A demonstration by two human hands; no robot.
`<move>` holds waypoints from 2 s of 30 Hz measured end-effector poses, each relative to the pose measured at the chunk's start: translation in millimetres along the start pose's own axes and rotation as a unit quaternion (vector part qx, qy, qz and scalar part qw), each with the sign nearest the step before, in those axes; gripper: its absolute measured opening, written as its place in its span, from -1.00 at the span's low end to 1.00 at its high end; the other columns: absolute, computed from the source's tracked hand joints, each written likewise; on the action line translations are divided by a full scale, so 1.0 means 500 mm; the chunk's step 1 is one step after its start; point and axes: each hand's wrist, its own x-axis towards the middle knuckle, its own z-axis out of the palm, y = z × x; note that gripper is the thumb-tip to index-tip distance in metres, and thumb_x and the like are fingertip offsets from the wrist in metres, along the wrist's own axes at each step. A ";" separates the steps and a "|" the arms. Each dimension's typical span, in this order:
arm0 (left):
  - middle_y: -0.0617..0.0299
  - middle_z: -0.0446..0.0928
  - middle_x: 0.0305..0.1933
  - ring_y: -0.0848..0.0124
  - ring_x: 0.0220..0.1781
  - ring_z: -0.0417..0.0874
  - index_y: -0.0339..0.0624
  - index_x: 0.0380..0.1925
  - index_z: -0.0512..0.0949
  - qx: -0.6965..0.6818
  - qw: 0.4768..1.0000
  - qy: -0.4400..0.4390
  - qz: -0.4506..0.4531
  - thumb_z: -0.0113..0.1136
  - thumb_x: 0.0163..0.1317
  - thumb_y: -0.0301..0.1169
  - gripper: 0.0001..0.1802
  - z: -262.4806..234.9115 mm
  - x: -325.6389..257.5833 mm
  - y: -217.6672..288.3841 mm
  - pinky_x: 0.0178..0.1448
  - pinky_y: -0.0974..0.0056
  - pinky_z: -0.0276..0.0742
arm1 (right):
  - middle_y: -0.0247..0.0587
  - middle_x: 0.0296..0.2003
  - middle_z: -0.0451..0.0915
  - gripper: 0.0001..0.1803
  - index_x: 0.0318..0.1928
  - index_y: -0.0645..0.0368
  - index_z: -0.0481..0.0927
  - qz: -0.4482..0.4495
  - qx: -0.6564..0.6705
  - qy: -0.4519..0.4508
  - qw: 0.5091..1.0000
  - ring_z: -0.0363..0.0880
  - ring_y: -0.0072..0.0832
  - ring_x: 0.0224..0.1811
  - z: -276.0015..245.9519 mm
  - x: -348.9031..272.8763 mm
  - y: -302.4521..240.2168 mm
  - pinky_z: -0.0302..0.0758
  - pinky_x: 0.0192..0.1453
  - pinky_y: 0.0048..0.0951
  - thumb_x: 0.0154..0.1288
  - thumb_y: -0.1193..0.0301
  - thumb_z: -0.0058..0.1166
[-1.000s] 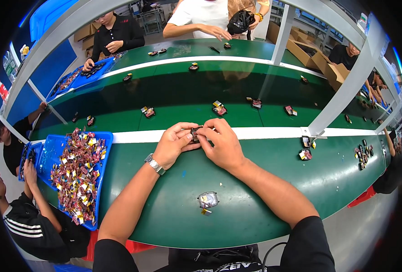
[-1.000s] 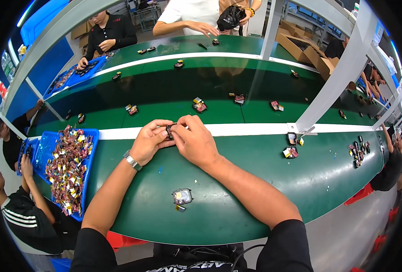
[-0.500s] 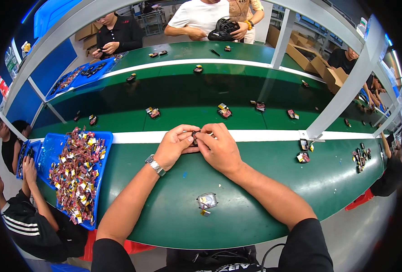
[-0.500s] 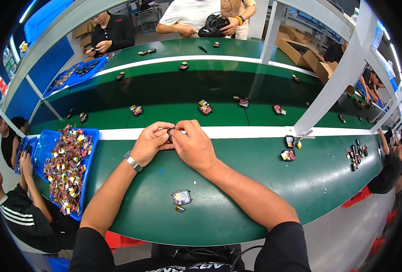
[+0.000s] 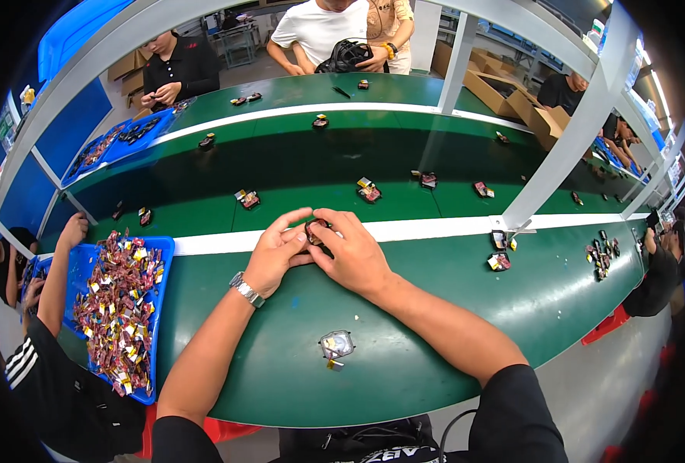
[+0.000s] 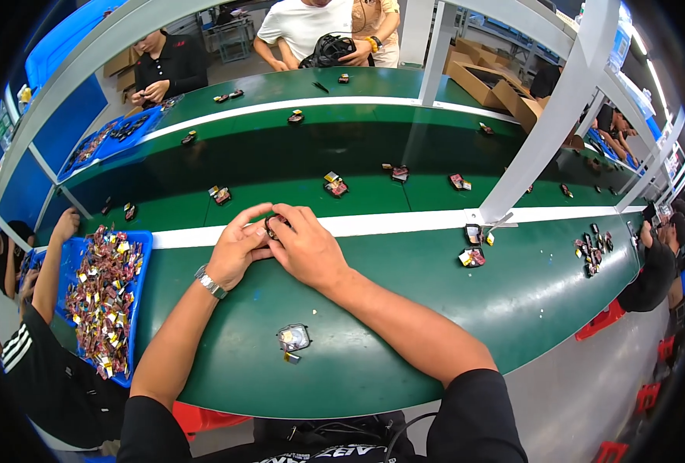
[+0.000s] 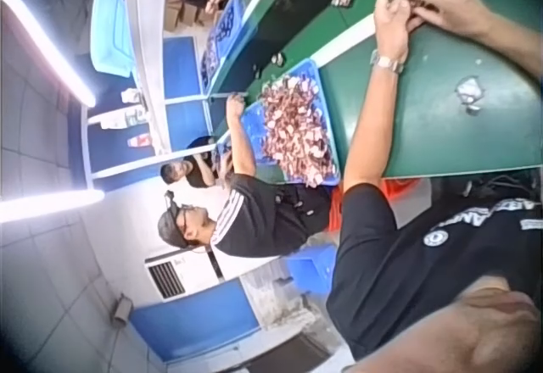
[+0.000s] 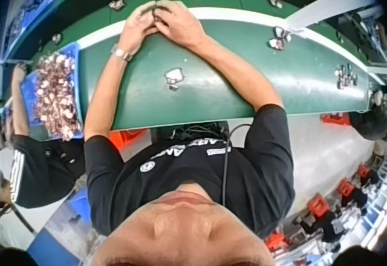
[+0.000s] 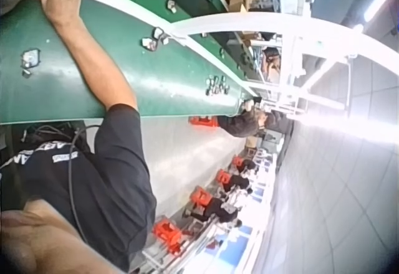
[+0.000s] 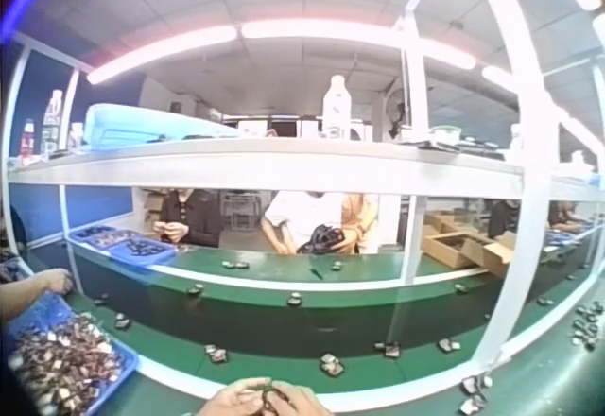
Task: Assembling small electronic components on a production line.
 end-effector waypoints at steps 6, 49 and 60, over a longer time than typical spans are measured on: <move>-0.10 0.29 0.41 0.11 0.30 0.51 -0.23 0.37 0.17 -0.023 0.999 -0.003 0.028 0.03 0.43 -0.42 -0.44 -0.009 -0.008 0.007 0.27 0.03 0.57 | -0.07 -0.02 0.55 -0.77 -0.28 0.25 0.68 0.145 -0.091 0.054 0.984 0.57 -0.14 -0.01 -0.060 0.022 0.163 0.54 0.08 -0.22 -0.01 0.47 0.30; -0.07 0.57 0.09 0.22 0.06 0.67 -0.32 0.11 0.42 0.000 0.999 -0.051 0.021 0.04 0.43 -0.41 -0.69 -0.021 0.003 -0.001 0.11 0.18 0.67 | -0.12 -0.03 0.60 -0.40 0.10 0.18 0.53 0.207 -0.170 -0.027 0.963 0.44 -0.14 0.14 -0.176 0.000 0.206 0.32 0.27 -0.17 0.03 0.23 0.36; -0.08 0.57 0.08 0.23 0.04 0.68 -0.30 0.11 0.42 -0.006 0.998 -0.065 0.016 0.03 0.43 -0.43 -0.69 -0.017 0.008 0.001 0.07 0.19 0.67 | -0.21 -0.19 0.67 -0.35 0.10 0.16 0.54 0.246 -0.194 -0.107 0.944 0.47 -0.20 0.08 -0.162 0.018 0.267 0.30 0.29 -0.16 -0.05 0.26 0.43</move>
